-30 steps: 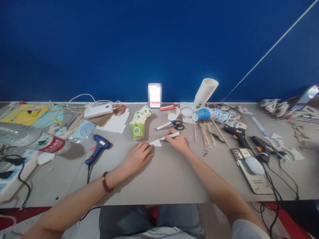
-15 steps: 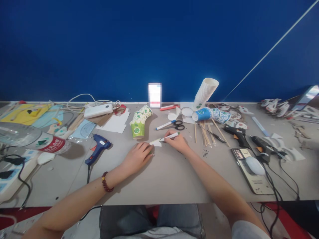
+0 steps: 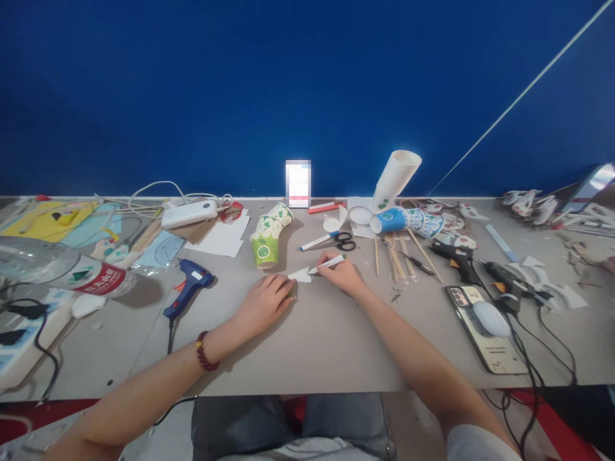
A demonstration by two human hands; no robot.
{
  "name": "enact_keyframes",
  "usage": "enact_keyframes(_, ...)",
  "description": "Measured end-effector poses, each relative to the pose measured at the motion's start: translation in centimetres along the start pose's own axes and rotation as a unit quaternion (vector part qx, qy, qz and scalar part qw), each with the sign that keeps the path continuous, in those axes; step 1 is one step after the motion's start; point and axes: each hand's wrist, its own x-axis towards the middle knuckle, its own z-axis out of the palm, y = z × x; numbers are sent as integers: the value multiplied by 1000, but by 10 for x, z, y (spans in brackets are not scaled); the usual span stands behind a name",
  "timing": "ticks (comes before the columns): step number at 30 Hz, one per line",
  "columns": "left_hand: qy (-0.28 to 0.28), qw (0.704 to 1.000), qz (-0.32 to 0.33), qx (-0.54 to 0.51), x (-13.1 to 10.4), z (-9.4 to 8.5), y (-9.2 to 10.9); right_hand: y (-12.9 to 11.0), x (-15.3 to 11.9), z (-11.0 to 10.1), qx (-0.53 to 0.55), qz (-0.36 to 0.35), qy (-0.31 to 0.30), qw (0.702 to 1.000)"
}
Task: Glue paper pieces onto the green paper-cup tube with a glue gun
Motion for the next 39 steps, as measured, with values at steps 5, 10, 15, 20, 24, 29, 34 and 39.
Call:
enact_keyframes(5, -2, 1000, 1, 1, 0, 0, 0, -2, 0, 1, 19, 0, 3, 1000)
enact_keyframes(10, 0, 1000, 5, 11, -1, 1, -1, -3, -1, 1, 30, 15, 2, 999)
enact_keyframes(15, -1, 1000, 4, 10, 0, 0, -1, -6, -1, 1, 39, 14, 0, 999)
enact_keyframes(20, -1, 1000, 2, 4, 0, 1, 0, -5, 0, 1, 46, 23, -2, 999)
enact_keyframes(24, -3, 1000, 3, 9, 0, 1, 0, -5, 0, 1, 56, 22, -1, 998)
enact_keyframes(29, -1, 1000, 7, 19, 0, -1, 0, -3, 0, 1, 61, 19, -2, 998)
enact_keyframes(34, -3, 1000, 7, 28, 0, 1, 0, 1, 3, 1, 106, 28, 9, 994)
enact_keyframes(39, 9, 1000, 5, 25, 0, 2, 1, 4, 3, 3, 132, 27, 51, 990)
